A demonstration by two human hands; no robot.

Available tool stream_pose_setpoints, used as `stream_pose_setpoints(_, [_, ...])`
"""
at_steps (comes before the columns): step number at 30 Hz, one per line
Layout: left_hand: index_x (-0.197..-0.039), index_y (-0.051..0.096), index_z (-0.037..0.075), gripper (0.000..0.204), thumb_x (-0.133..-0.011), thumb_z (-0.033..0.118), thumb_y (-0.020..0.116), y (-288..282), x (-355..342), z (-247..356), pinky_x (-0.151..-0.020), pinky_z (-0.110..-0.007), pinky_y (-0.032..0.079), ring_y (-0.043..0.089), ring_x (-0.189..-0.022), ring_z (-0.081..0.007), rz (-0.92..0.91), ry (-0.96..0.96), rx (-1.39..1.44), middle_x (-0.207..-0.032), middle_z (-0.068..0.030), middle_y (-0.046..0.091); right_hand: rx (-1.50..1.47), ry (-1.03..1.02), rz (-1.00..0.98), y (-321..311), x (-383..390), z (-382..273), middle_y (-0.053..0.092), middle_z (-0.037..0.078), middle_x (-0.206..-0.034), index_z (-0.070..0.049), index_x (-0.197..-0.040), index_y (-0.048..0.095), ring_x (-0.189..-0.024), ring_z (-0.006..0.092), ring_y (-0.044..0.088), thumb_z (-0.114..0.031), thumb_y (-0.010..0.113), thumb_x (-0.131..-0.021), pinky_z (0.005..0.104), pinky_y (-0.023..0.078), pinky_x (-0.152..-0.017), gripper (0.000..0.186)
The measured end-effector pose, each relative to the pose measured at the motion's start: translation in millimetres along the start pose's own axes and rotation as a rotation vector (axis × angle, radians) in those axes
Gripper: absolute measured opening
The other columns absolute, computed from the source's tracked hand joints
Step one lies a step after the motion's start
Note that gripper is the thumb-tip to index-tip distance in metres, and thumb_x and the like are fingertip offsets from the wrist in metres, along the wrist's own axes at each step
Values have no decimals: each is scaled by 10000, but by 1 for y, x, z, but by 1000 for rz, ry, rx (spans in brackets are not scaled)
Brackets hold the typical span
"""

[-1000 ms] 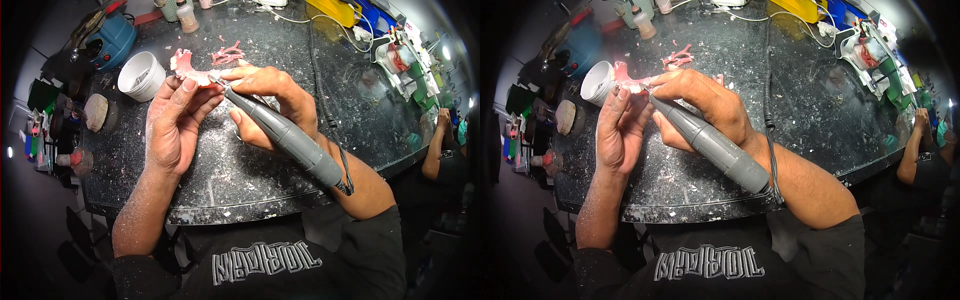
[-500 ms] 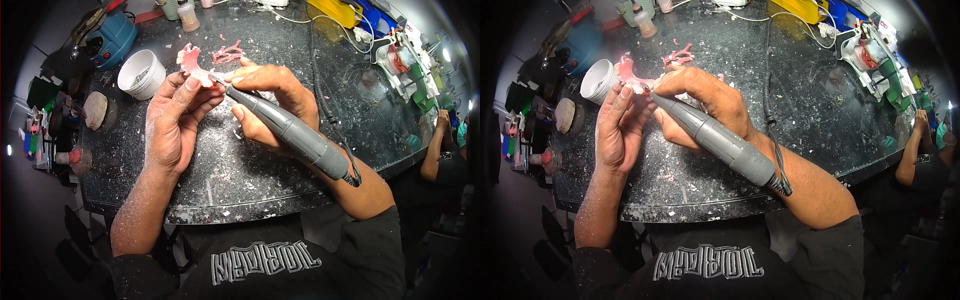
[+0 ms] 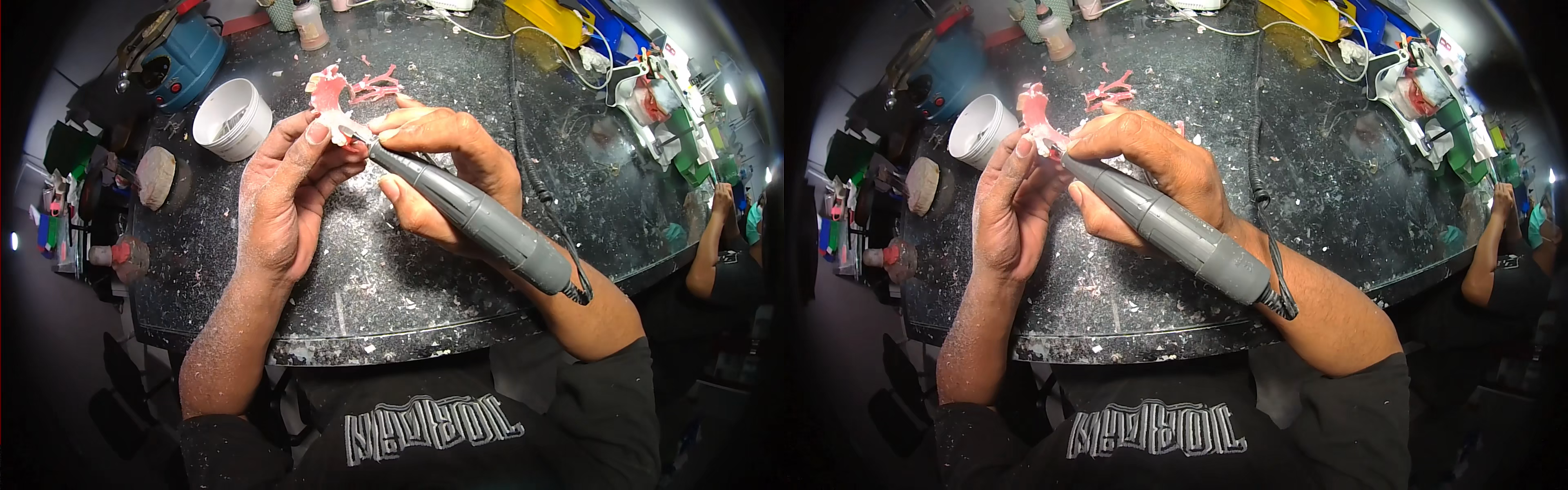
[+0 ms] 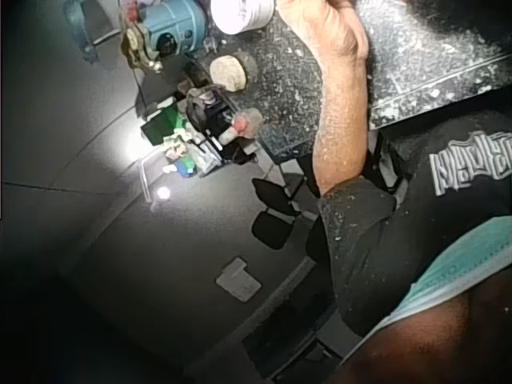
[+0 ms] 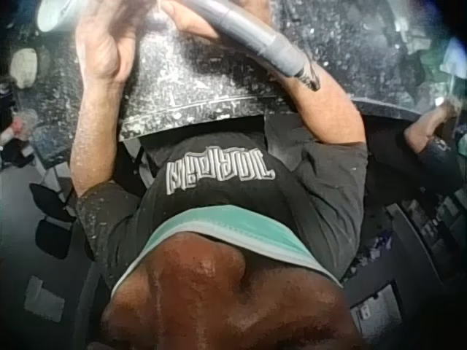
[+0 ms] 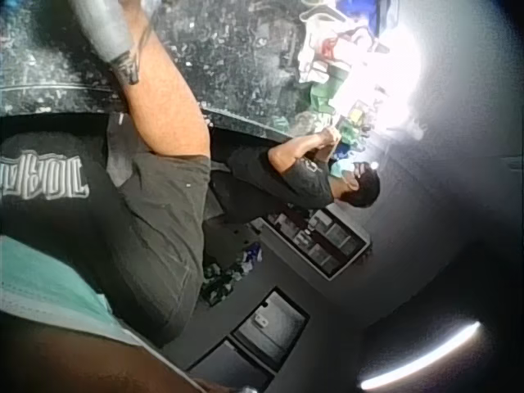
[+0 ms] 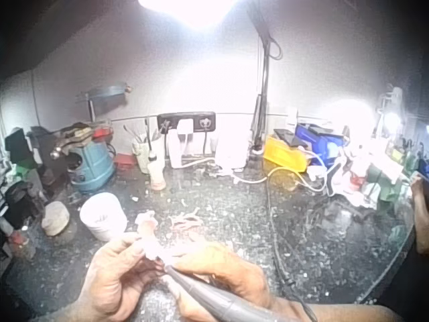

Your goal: The person uses a rotary tool to carve and shape a small pink resin object held in the left hand. The person rotates the object frequently to access different surfaces while grinding away material, producing fine pink dust on the workbench.

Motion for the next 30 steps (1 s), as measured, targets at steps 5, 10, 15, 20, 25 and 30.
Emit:
stream_pose_setpoints(5, [-1273, 637, 10, 292, -1045, 190, 665, -3, 0, -2, -940, -372, 604, 747, -998, -215, 9, 0, -1, -1095, -141, 741, 35, 16, 3, 1, 0, -1, 739, 107, -1066, -23, -1109, 681, -1032, 245, 727, -25, 796, -794, 447, 516, -1046, 336])
stream_pose_setpoints(10, [-1296, 644, -5, 329, -1047, 209, 666, 2, 0, -2, -912, -347, 598, 734, -954, -191, 48, -14, -6, -1069, -118, 737, 15, 9, 1, 0, 0, 0, 737, 121, -1061, -14, -1100, 676, -1017, 248, 727, -25, 790, -799, 414, 539, -992, 322])
stream_pose_setpoints(15, [-1264, 664, -38, 337, -1066, 232, 637, 2, 2, 0, -841, -309, 567, 669, -896, -143, 17, -65, 32, -1027, -88, 716, -36, 35, -20, -3, -1, -1, 717, 189, -1127, -1, -1124, 638, -1148, 296, 683, 10, 773, -820, 490, 476, -1095, 333])
stream_pose_setpoints(20, [-1255, 668, -47, 333, -1081, 231, 609, 5, 3, -1, -819, -307, 543, 630, -891, -131, -1, -82, 70, -1016, -74, 694, -17, 22, -45, -4, -3, -2, 711, 190, -1128, 3, -1111, 655, -1161, 301, 673, 4, 785, -812, 489, 466, -1100, 326])
stream_pose_setpoints(25, [-1253, 666, -50, 338, -1083, 235, 604, 4, 2, 0, -827, -305, 540, 617, -855, -127, -2, -95, 60, -975, -61, 678, -39, 51, -41, -3, -1, -1, 712, 183, -1118, 4, -1108, 660, -1159, 304, 677, -1, 797, -808, 519, 445, -1129, 330])
stream_pose_setpoints(30, [-1240, 672, -48, 342, -1081, 248, 608, 5, 3, 0, -825, -295, 534, 614, -846, -122, -1, -92, 28, -964, -54, 675, -68, 68, -58, -3, -2, -2, 713, 170, -1108, 8, -1120, 659, -1157, 296, 676, 0, 779, -822, 525, 438, -1138, 321])
Point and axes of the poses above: each hand's wrist, its own x-axis away from the middle knuckle, its own y-axis out of the palm, z = x × y, the point moved 3 cm from there along -x, towards the middle knuckle
